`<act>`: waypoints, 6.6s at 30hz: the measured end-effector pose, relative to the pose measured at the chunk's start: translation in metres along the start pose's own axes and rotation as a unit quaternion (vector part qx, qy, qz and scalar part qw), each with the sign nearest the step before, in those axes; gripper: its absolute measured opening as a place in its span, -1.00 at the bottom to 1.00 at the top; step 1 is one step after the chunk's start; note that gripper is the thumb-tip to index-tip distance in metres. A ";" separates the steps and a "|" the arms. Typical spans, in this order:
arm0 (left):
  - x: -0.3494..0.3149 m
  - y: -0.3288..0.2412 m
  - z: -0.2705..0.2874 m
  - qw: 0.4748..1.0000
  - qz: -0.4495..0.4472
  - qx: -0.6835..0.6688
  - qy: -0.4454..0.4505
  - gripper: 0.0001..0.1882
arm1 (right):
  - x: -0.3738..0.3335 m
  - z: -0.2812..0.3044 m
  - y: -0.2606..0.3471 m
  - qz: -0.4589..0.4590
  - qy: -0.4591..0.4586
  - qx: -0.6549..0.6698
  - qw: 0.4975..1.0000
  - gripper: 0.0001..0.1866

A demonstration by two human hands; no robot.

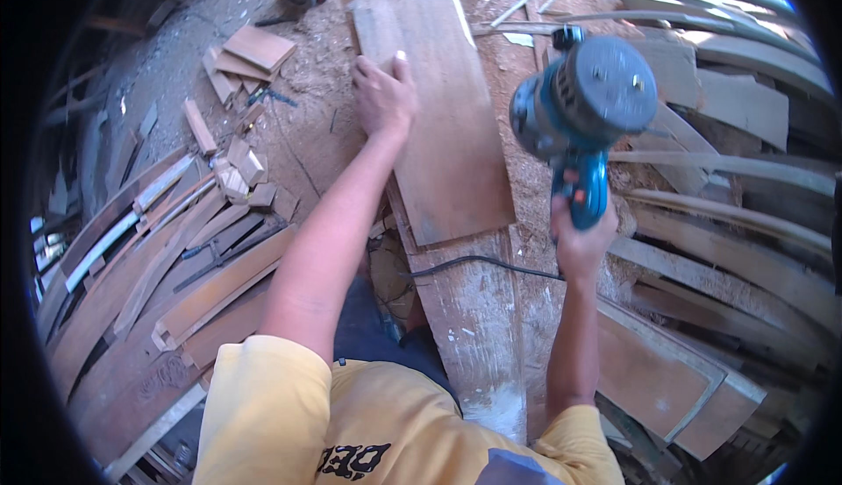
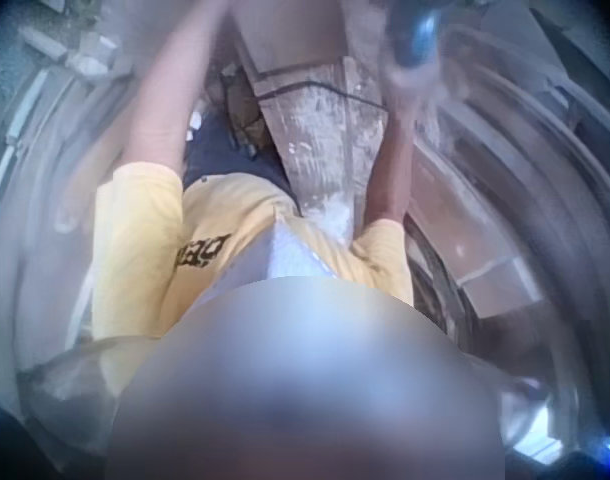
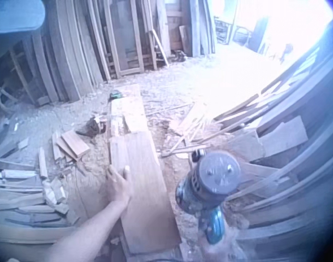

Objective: The person shapes the edges of wooden planks using an electric router, rotating, flipping, and replacing the planks on a wooden workbench to route along their edges.

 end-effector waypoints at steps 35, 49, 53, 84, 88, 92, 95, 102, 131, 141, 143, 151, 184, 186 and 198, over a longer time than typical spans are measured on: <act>-0.178 -0.052 0.045 0.984 0.035 0.157 0.075 0.41 | -0.332 0.152 0.044 -0.072 -0.090 0.110 0.987 -0.60; -0.060 0.042 0.001 0.992 0.027 -0.111 0.049 0.29 | -0.217 0.087 0.000 0.027 0.001 0.057 0.998 -0.63; -0.042 0.056 -0.018 0.984 0.000 -0.172 0.038 0.34 | -0.163 0.045 -0.025 0.012 0.014 0.041 0.999 -0.63; -0.023 0.078 -0.032 0.994 0.025 -0.104 0.022 -0.29 | -0.044 -0.104 -0.040 -0.002 0.098 0.145 0.985 -0.80; -0.019 0.085 -0.035 0.993 0.001 -0.112 -0.027 -0.33 | -0.038 -0.118 -0.035 0.009 0.107 0.169 0.980 -0.81; -0.016 0.090 -0.040 0.994 0.011 -0.109 -0.014 -0.31 | -0.029 -0.129 -0.041 0.009 0.109 0.169 0.979 -0.80; -0.013 0.091 -0.038 0.994 0.005 -0.105 -0.018 -0.30 | -0.022 -0.137 -0.040 0.002 0.107 0.186 0.977 -0.80; -0.018 0.089 -0.036 0.995 0.018 -0.093 -0.005 -0.27 | -0.002 -0.144 -0.031 0.014 0.112 0.169 0.979 -0.81; -0.017 0.077 -0.038 0.995 -0.005 -0.099 -0.017 -0.31 | 0.207 -0.248 0.005 0.145 0.132 0.172 0.965 -0.79; -0.023 0.062 -0.037 0.991 -0.013 -0.130 -0.029 -0.37 | 0.170 -0.175 0.020 0.316 0.018 0.026 0.948 -0.75; -0.023 0.063 -0.032 0.992 -0.012 -0.121 -0.029 -0.37 | 0.118 -0.145 0.014 0.203 0.097 -0.003 0.974 -0.74; -0.029 0.055 -0.042 0.995 0.021 -0.095 0.015 -0.30 | -0.113 0.019 -0.064 0.065 0.077 -0.021 0.995 -0.85; -0.025 0.067 -0.047 0.998 0.040 -0.049 -0.010 -0.42 | -0.144 -0.025 -0.093 0.086 0.147 0.011 0.985 -0.80; -0.036 0.070 -0.048 0.998 0.041 -0.050 -0.006 -0.43 | -0.143 -0.025 -0.097 0.048 0.122 0.033 0.991 -0.81; -0.032 0.082 -0.050 0.996 0.007 -0.060 -0.071 -0.45 | -0.096 -0.070 -0.074 0.010 0.117 0.134 0.984 -0.81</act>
Point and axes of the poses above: each hand's wrist, its own x-axis towards the middle knuckle, its own z-axis out of the back of the hand, y = z × x, the point moved 8 cm from there along x, towards the middle knuckle, and after that the axes turned 5 degrees about z, right-handed, at the moved point
